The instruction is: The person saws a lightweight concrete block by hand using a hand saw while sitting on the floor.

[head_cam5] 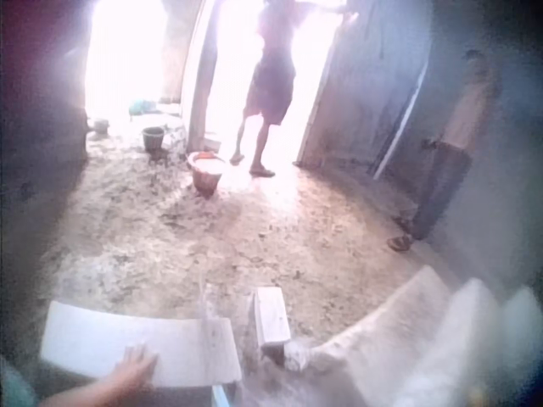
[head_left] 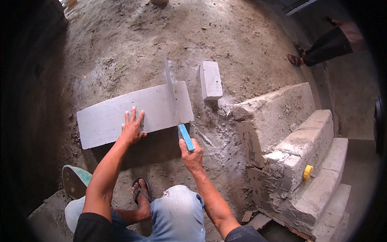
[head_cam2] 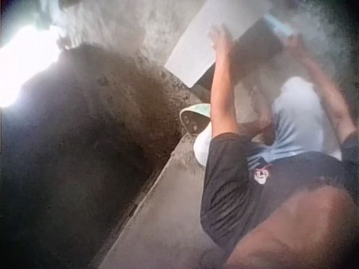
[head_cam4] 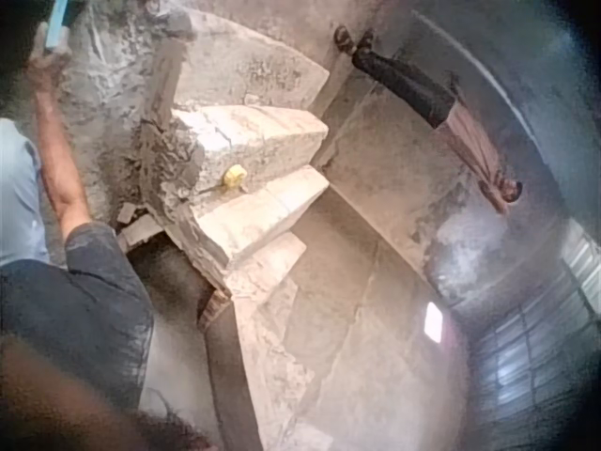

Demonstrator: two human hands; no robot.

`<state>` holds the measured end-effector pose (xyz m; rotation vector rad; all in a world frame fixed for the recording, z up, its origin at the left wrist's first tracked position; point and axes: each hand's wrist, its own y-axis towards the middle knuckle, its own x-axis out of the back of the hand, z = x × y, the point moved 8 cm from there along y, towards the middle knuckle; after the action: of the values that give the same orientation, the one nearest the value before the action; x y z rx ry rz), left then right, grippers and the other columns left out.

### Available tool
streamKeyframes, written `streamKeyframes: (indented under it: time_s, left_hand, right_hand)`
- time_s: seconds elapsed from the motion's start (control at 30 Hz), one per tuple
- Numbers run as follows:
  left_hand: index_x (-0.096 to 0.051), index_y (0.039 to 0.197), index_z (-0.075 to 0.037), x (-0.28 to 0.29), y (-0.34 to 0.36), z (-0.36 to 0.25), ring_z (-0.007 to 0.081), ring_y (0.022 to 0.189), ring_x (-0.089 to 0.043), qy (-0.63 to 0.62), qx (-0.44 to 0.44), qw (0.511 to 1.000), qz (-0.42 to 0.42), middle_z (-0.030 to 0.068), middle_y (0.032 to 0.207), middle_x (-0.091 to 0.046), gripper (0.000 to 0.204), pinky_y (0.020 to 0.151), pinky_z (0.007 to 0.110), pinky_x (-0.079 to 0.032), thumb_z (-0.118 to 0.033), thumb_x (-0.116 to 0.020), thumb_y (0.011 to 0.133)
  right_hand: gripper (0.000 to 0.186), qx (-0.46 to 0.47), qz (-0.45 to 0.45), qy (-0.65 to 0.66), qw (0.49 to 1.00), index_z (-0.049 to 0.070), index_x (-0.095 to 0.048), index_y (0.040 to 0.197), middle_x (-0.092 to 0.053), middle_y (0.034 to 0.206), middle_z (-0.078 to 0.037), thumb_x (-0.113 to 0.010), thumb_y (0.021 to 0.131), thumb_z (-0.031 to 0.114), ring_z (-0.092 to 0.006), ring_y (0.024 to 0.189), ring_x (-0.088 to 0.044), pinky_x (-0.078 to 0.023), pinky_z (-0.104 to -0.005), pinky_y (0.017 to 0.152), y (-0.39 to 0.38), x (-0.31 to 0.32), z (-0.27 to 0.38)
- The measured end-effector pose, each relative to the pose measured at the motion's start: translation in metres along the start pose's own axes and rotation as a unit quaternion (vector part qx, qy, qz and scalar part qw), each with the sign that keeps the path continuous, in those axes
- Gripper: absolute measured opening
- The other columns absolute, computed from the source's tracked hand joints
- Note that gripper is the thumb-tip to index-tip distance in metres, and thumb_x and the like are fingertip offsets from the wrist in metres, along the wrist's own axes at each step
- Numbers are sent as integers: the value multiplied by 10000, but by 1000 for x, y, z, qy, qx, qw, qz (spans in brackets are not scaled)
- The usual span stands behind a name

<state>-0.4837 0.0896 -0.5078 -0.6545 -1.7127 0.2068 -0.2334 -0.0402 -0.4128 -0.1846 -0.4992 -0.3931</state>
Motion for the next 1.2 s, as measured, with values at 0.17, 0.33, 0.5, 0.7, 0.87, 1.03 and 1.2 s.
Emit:
streamKeyframes:
  time_s: [0.17,0.33,0.5,0.7,0.87,1.03,1.2]
  left_hand:
    - [-218,1553,-273,0,2,0,522,1440,-147,2,-4,1000,-1,146,1639,-33,1073,938,739,-435,-282,-863,695]
    - [-234,1548,-266,1,2,-1,523,1439,-144,-5,1,1000,1,147,1637,-35,1066,939,746,-429,-273,-867,690]
    - [-245,1545,-257,-2,1,-1,524,1443,-133,-7,-7,1000,-2,147,1639,-29,1063,939,755,-422,-271,-871,686]
    - [-244,1544,-244,1,-1,0,528,1439,-135,-10,-1,1000,9,154,1636,-34,1059,938,762,-415,-260,-870,691]
    - [-238,1545,-246,2,1,-3,534,1441,-121,-14,-8,1000,4,158,1637,-30,1072,938,766,-412,-252,-876,683]
    - [-239,1543,-246,2,4,1,550,1433,-117,-11,-6,1000,3,160,1635,-37,1068,937,771,-407,-243,-874,684]
    - [-231,1544,-227,6,4,0,569,1424,-113,-7,-45,998,-46,185,1627,-47,1115,909,771,-422,-252,-893,647]
  right_hand:
    - [308,-32,-6,50,998,29,-564,1060,-665,832,-171,-681,928,281,-298,699,-676,-525,-400,629,0,0,0]
    - [399,59,-27,15,998,17,-549,1227,-672,1033,-230,-665,932,259,-371,884,-701,-554,-428,741,3,1,10]
    - [434,24,2,24,999,-9,-570,1252,-675,1114,-218,-677,924,254,-356,1015,-683,-539,-423,848,14,-3,7]
    - [419,54,-16,40,998,-11,-568,1248,-676,1091,-225,-668,929,241,-368,993,-685,-542,-423,839,0,-1,6]
    - [402,20,1,36,999,-22,-566,1243,-677,1090,-224,-665,923,200,-365,1002,-685,-542,-424,851,16,-7,6]
    - [396,56,-27,21,998,4,-556,1248,-677,1056,-236,-667,918,192,-410,924,-689,-568,-433,768,-1,1,3]
    - [407,73,-43,59,995,9,-585,1233,-678,1039,-242,-672,914,247,-378,971,-693,-556,-418,802,17,0,8]
